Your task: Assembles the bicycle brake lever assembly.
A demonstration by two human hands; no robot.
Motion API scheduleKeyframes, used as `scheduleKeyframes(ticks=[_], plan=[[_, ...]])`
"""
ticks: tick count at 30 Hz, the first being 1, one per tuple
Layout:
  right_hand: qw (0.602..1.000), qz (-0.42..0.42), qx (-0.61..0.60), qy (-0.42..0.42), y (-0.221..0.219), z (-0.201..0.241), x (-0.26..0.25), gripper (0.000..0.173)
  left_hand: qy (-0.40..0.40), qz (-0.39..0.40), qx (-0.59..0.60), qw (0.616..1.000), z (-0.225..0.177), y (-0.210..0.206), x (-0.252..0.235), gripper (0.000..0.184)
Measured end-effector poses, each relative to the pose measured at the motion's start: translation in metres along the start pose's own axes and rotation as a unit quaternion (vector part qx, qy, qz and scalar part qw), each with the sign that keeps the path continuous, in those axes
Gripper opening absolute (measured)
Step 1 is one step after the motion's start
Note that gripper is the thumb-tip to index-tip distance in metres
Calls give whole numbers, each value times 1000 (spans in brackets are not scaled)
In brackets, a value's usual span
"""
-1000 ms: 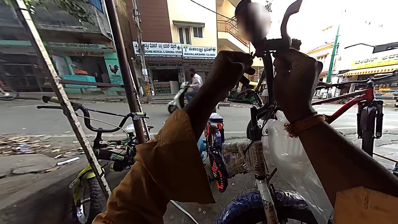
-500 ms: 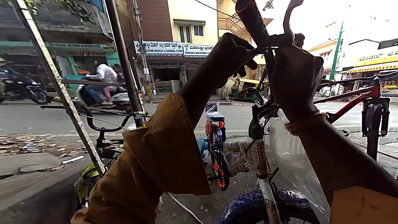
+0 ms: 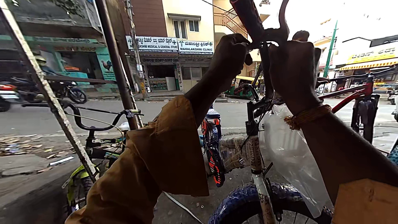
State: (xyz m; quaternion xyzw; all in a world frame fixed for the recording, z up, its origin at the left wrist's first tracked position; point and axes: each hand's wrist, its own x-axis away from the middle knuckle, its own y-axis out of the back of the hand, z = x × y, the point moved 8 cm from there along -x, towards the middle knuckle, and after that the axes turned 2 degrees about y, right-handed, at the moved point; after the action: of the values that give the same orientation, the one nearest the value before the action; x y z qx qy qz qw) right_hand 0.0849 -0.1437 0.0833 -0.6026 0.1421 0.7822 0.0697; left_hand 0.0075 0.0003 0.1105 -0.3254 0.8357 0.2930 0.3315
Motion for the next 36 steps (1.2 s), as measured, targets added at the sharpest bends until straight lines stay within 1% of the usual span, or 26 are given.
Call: scheduleKeyframes(ticks=[4, 8, 11, 13, 15, 18, 19, 20, 21, 23, 24, 26, 27, 29, 31, 32, 34, 36], plan=[[999, -24, 1, 22, 1, 1, -1, 38, -18, -21, 14, 1000, 2, -4, 0, 14], [1000, -12, -5, 27, 2, 2, -4, 38, -58, -52, 51, 996, 6, -3, 1, 9], [999, 10, -52, 0, 0, 0, -5, 37, -102, -75, 80, 989, 13, -7, 3, 13], [992, 43, -112, -44, -6, -6, -8, 36, -151, -89, 93, 980, 18, -12, 4, 16], [970, 70, -208, -106, -13, -11, -10, 32, -203, -111, 129, 964, 25, -17, 2, 16], [901, 97, -361, -220, -17, -6, -3, 16, -263, -151, 171, 937, 33, -27, 3, 18], [877, 108, -393, -252, -16, -3, 0, 10, -273, -167, 180, 930, 34, -31, 4, 20], [859, 114, -414, -279, -14, -1, 2, 9, -279, -183, 198, 922, 35, -35, 3, 21], [847, 117, -425, -296, -12, 0, 4, 10, -277, -195, 214, 916, 36, -39, 3, 24], [840, 125, -430, -306, -10, -1, 6, 14, -262, -204, 225, 916, 37, -43, 1, 32], [839, 131, -432, -303, -9, -1, 6, 16, -244, -184, 224, 926, 37, -45, -1, 41], [840, 136, -428, -306, -8, -4, 5, 18, -187, -105, 234, 948, 39, -54, -5, 68], [837, 137, -428, -310, -9, -6, 5, 18, -158, -66, 243, 955, 41, -59, -7, 77], [829, 141, -440, -316, -11, -10, 5, 17, -129, -55, 241, 960, 45, -64, -10, 85], [821, 145, -450, -320, -15, -10, 3, 18, -148, -74, 234, 958, 46, -63, -12, 83], [819, 145, -451, -323, -16, -8, 3, 19, -164, -98, 241, 952, 46, -64, -15, 78], [816, 150, -444, -338, -15, -5, 3, 21, -190, -145, 276, 931, 49, -71, -23, 67], [807, 157, -448, -350, -17, 4, 0, 16, -195, -206, 282, 916, 54, -74, -31, 48]])
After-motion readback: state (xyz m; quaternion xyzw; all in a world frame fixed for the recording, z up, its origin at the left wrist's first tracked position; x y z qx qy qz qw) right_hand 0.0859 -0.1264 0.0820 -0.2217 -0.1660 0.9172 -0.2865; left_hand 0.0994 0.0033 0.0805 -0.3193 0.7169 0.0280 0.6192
